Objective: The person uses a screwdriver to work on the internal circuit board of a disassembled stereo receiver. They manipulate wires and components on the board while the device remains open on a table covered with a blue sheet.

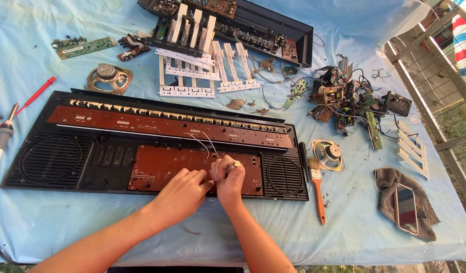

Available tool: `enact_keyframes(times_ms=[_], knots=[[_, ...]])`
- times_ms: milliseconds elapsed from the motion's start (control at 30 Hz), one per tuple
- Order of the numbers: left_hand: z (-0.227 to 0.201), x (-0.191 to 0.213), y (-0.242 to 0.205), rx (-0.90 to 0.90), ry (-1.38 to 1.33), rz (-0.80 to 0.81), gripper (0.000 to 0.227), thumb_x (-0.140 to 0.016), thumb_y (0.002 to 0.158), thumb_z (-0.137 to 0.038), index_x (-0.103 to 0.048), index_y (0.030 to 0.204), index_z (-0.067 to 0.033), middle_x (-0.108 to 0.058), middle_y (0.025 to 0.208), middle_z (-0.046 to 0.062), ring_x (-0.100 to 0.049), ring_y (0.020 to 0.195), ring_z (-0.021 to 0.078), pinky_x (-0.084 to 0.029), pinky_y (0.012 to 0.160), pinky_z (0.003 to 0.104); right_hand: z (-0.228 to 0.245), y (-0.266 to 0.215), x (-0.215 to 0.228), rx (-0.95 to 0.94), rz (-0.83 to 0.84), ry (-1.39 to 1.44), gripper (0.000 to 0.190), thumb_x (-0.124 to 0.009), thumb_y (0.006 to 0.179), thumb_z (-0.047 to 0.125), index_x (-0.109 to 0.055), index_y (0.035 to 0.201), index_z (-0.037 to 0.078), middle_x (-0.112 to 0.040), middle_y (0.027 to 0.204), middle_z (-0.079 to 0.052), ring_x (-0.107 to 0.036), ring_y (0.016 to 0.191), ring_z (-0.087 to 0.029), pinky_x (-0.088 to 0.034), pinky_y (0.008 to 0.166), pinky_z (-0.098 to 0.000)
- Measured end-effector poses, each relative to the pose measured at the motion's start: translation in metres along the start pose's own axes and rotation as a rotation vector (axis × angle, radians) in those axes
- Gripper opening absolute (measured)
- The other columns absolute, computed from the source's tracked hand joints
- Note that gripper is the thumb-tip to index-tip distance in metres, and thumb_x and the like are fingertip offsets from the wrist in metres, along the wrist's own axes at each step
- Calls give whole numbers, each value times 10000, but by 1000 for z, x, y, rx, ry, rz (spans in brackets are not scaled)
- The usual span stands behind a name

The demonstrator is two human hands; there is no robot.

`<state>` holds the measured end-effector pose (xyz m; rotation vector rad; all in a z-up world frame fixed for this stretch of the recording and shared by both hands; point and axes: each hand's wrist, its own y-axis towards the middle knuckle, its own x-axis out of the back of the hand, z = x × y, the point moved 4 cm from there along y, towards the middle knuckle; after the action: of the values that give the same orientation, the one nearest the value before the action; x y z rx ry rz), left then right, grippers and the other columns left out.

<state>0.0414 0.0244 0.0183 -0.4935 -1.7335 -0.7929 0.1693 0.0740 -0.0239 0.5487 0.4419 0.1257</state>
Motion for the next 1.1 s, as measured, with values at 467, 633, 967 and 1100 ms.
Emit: enact_keyframes(times_ms=[467,633,967,1100], knots=[[5,-5,-1,73,-100,16,112,-639,885,-186,-716,832,-124,-566,860,37,-598,786,211,-423,718,354,2,4,-11,74,159,-196,700,-357,1028,672,-388,571,143,-282,484,17,-252,374,-103,-261,381,-230],[4,1,1,85,-111,14,114,-637,884,-176,-714,822,-119,-569,859,37,-599,783,208,-427,722,350,-3,5,-7,55,137,-103,703,-335,1042,672,-391,580,145,-280,480,34,-265,369,-82,-268,382,-221],[7,-1,2,73,-147,-4,110,-634,866,-187,-683,789,-124,-557,841,33,-593,794,217,-416,743,355,7,9,-16,85,171,-221,694,-341,1031,679,-379,578,155,-277,472,37,-256,368,-90,-266,382,-217],[4,4,3,70,-145,-24,84,-640,856,-159,-675,796,-111,-560,850,47,-593,790,223,-417,742,358,-2,7,-7,43,144,-153,706,-330,1038,686,-377,586,147,-293,477,32,-274,369,-84,-276,386,-214]])
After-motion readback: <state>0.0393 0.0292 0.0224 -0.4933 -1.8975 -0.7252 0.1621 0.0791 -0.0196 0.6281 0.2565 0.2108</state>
